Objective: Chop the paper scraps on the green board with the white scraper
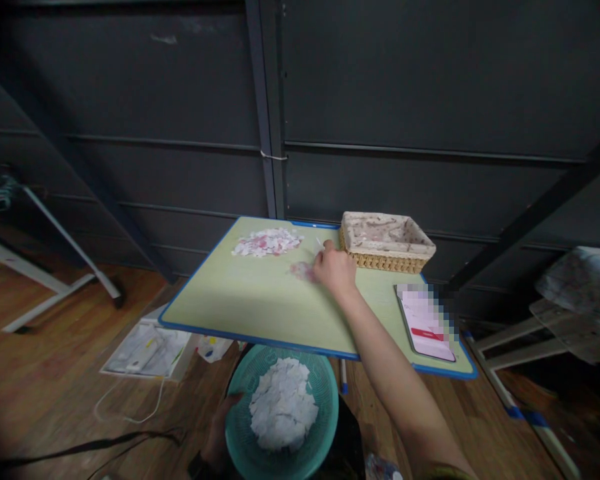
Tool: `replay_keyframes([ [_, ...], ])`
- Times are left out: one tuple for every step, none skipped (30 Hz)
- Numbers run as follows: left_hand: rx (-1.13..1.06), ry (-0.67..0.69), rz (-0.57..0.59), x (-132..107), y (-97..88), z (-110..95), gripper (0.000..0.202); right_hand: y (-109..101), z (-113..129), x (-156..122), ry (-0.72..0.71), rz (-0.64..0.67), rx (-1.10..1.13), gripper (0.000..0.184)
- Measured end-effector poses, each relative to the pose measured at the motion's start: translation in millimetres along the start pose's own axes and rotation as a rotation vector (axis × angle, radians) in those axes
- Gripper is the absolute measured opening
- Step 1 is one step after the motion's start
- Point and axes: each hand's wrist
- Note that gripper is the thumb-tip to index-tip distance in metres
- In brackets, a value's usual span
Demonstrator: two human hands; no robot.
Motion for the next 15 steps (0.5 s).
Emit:
replay_keyframes([
  [-0.007, 0.005, -0.001, -1.6, -0.4, -0.2, 0.011, -1.0, -0.8, 0.3, 0.003, 0.016, 0.019, 0.039],
  [-0.016, 0.007, -0.004, -2.8, -0.8, 0.1, 0.013, -2.2, -2.2, 1.0, 0.003, 0.030, 0.042, 0.041],
  [-0.025, 0.002, -0.007, -3.5, -1.1, 0.6, 0.014, -3.5, -4.3, 2.1, 0.003, 0.035, 0.070, 0.043],
  [-0.030, -0.009, -0.006, -3.8, -1.3, 1.3, 0.016, -4.8, -7.1, 3.6, 0.006, 0.027, 0.102, 0.043],
  [-0.036, -0.018, -0.003, -3.8, -1.2, 2.2, 0.017, -6.0, -10.5, 5.7, 0.009, 0.006, 0.138, 0.044],
  [-0.044, -0.021, 0.003, -3.5, -1.0, 3.1, 0.020, -6.7, -14.4, 8.1, 0.007, -0.024, 0.177, 0.044],
  [-0.052, -0.021, 0.013, -3.2, -0.5, 4.1, 0.023, -7.0, -18.4, 10.8, 0.001, -0.062, 0.219, 0.045],
  [-0.061, -0.024, 0.022, -2.7, 0.0, 5.0, 0.027, -6.7, -22.3, 13.6, -0.010, -0.101, 0.263, 0.047],
  [-0.070, -0.032, 0.032, -2.1, 0.5, 5.9, 0.031, -5.7, -25.6, 16.3, -0.025, -0.137, 0.310, 0.048],
  [-0.078, -0.042, 0.038, -1.5, 0.7, 6.9, 0.035, -3.9, -28.1, 18.7, -0.044, -0.169, 0.359, 0.049],
  [-0.086, -0.056, 0.044, -0.6, 0.5, 8.0, 0.038, -1.5, -29.4, 20.6, -0.065, -0.197, 0.411, 0.049],
  [-0.092, -0.076, 0.051, 0.6, -0.1, 9.3, 0.041, 1.5, -29.3, 21.6, -0.084, -0.222, 0.463, 0.050],
  [-0.097, -0.094, 0.058, 2.0, -1.3, 10.7, 0.042, 5.1, -27.6, 21.7, -0.105, -0.240, 0.514, 0.050],
  [-0.100, -0.108, 0.062, 3.8, -2.8, 12.2, 0.043, 9.1, -24.3, 20.7, -0.127, -0.251, 0.563, 0.050],
  [-0.103, -0.121, 0.062, 5.7, -4.8, 13.6, 0.045, 13.3, -19.5, 18.5, -0.149, -0.252, 0.606, 0.050],
])
Point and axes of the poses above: each hand's wrist, its own x-axis towards the middle knuckle, its own y-axis out of the palm, z = x × y, and after that the axes turned 1 degree about -z, right-handed
